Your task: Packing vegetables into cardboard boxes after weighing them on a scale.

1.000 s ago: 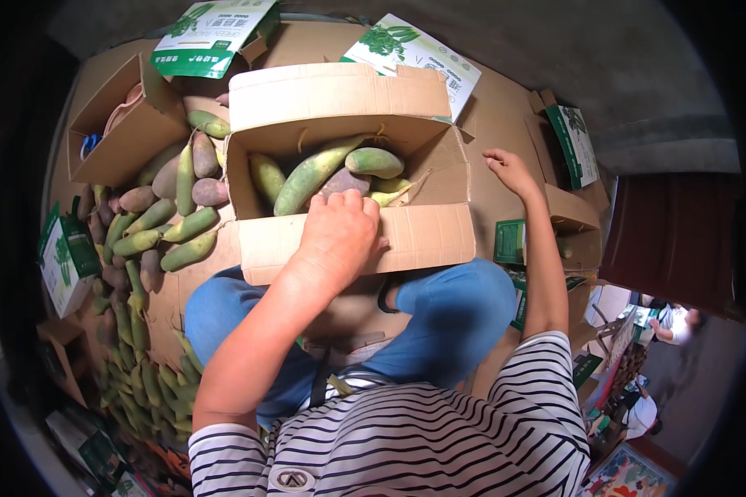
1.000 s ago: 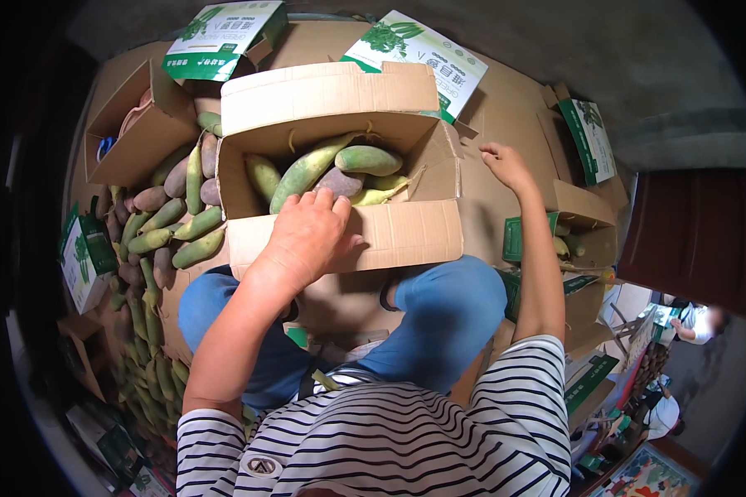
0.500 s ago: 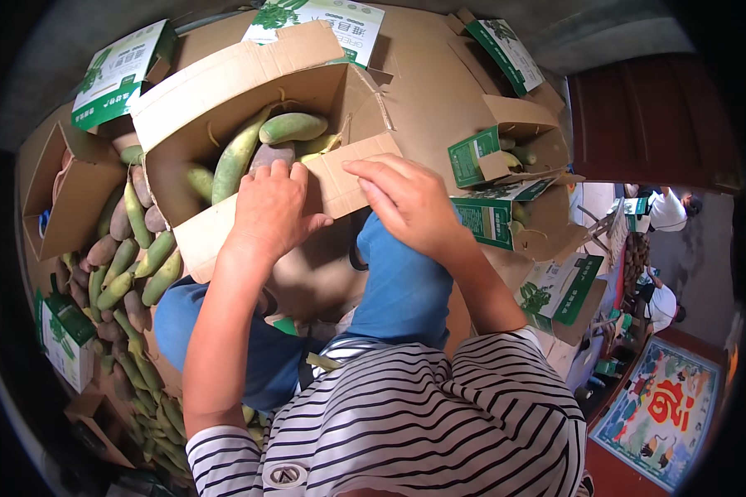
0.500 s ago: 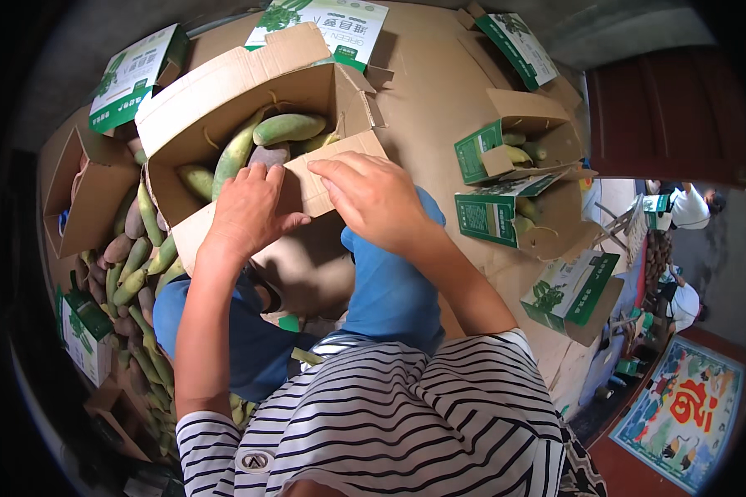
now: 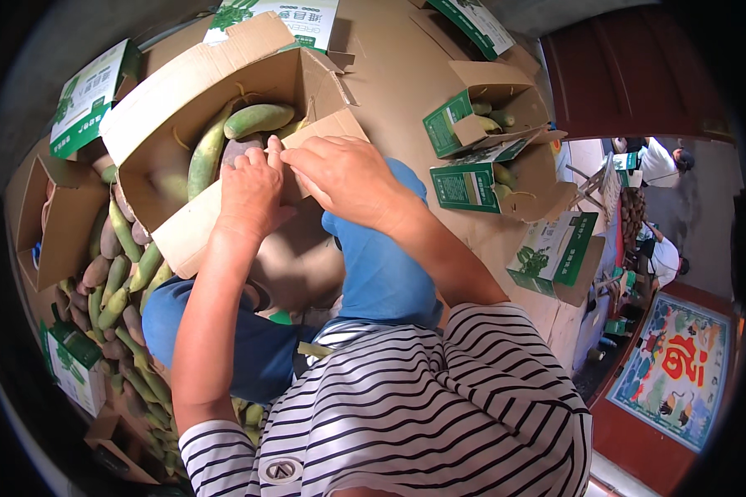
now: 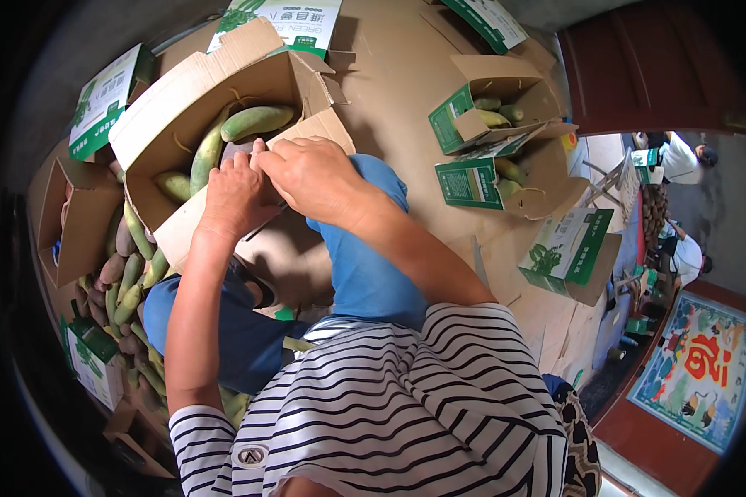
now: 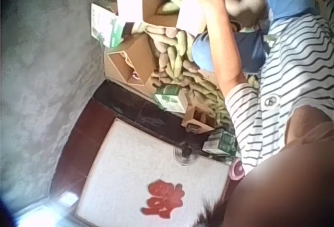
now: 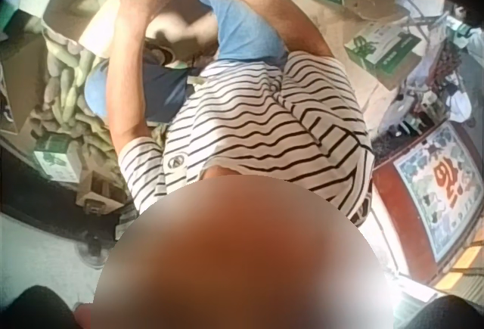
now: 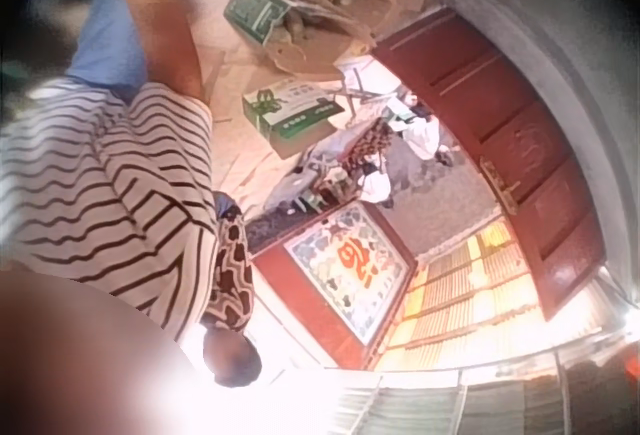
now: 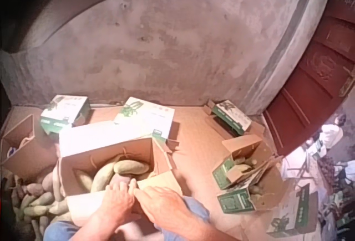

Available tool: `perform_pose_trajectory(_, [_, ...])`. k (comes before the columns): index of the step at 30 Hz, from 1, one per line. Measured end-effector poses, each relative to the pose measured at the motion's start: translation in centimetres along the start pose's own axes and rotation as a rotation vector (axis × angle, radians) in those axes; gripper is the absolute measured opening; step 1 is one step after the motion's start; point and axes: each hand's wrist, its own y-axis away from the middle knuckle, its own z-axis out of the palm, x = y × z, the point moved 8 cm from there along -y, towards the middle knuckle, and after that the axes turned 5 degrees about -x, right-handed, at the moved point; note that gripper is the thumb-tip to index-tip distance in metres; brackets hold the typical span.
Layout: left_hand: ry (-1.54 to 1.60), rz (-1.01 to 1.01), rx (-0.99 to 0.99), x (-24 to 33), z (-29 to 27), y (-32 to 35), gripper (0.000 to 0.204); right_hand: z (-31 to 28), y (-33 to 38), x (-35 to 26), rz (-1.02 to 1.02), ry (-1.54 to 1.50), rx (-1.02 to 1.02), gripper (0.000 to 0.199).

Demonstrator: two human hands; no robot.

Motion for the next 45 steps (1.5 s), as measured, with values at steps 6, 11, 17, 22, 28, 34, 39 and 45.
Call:
perform_pose_trajectory(6, [-0.048, 0.006, 0.043, 0.4, 0.2, -0.2, 0.105, -2.8, 1.4, -0.5, 0.005, -0.056, 0.231, 0.024])
perform_pose_trajectory(11, [-0.092, -0.005, 0.061, 0.4, 0.4, -0.1, 0.102, -3.0, 3.6, 0.3, 0.117, -0.046, 0.164, 0.021])
perform_pose_trajectory(17, [-0.084, -0.005, 0.061, 0.3, 0.5, -0.2, 0.1, -2.8, 4.4, 1.3, 0.185, -0.115, 0.177, 0.019])
perform_pose_trajectory(22, [-0.093, -0.004, 0.071, 0.3, 0.6, -0.2, 0.099, -2.5, 4.3, 1.3, 0.169, -0.116, 0.16, 0.02])
perform_pose_trajectory(28, [-0.077, -0.001, 0.072, 0.3, 0.5, -0.3, 0.098, -2.4, 4.2, 1.2, 0.15, -0.085, 0.165, 0.018])
perform_pose_trajectory(34, [-0.077, 0.0, 0.079, 0.4, 0.4, -0.2, 0.098, -2.4, 4.1, 1.1, 0.167, -0.094, 0.142, 0.018])
perform_pose_trajectory(39, [-0.059, -0.006, 0.034, 0.5, 0.4, -0.3, 0.098, -2.6, 4.3, 1.1, 0.183, -0.079, 0.14, 0.019])
perform_pose_trajectory(45, [-0.032, -0.022, 0.0, 0.3, 0.4, -0.4, 0.095, -6.1, 5.2, 1.8, 0.229, 0.035, 0.178, 0.025])
